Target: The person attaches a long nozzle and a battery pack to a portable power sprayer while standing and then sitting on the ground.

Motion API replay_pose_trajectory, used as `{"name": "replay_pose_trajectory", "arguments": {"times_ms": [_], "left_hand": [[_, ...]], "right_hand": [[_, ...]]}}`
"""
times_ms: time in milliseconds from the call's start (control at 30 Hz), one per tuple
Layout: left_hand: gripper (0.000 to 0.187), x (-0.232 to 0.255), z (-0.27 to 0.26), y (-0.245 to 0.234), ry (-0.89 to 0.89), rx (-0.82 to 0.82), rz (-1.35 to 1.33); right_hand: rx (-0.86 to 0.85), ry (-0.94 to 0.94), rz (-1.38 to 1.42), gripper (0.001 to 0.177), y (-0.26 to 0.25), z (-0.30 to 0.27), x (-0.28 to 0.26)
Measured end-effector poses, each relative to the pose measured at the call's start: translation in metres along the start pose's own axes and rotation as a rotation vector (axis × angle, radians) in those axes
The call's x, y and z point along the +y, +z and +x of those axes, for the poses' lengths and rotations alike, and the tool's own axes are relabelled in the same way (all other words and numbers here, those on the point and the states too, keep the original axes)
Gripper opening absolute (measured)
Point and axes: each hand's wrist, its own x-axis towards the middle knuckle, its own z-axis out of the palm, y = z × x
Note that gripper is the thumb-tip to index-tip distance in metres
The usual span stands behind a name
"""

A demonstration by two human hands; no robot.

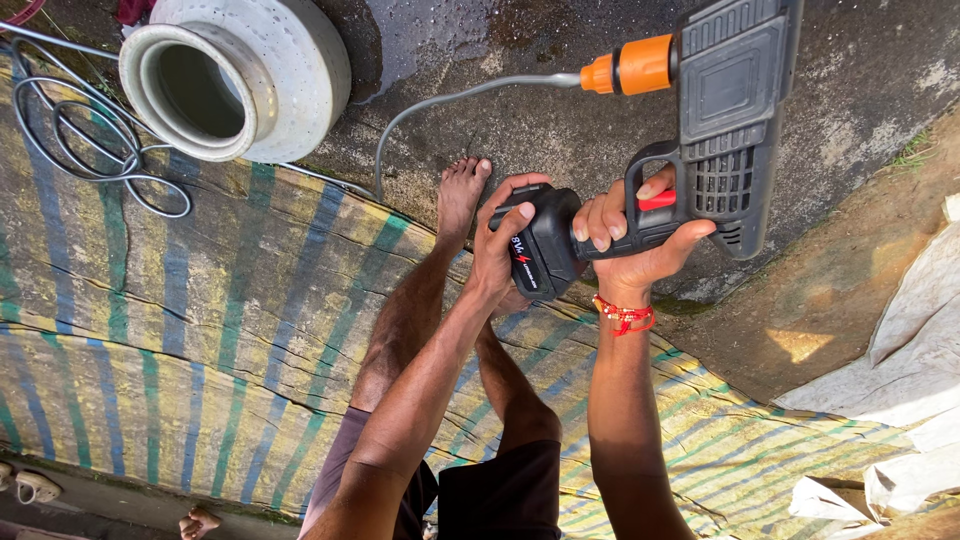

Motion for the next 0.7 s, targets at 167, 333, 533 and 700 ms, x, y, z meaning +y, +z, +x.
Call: {"name": "replay_pose_trajectory", "arguments": {"times_ms": [167,333,533,700], "left_hand": [[0.054,-0.001,0.003,-0.004,0.006,-0.001,-0.044],[0.056,-0.003,0.003,-0.003,0.026,0.009,0.015],[0.060,-0.008,0.002,-0.004,0.026,-0.048,0.071],[0.072,-0.011,0.007,-0.014,0.013,-0.161,0.055]], "right_hand": [[-0.033,0.011,0.004,0.066,0.002,0.006,0.004],[-0.040,0.009,0.002,0.066,-0.005,0.002,0.004],[-0.040,0.004,0.033,0.067,-0.020,-0.001,0.003],[-0.043,0.022,0.042,0.068,-0.026,-0.001,0.001]]}}
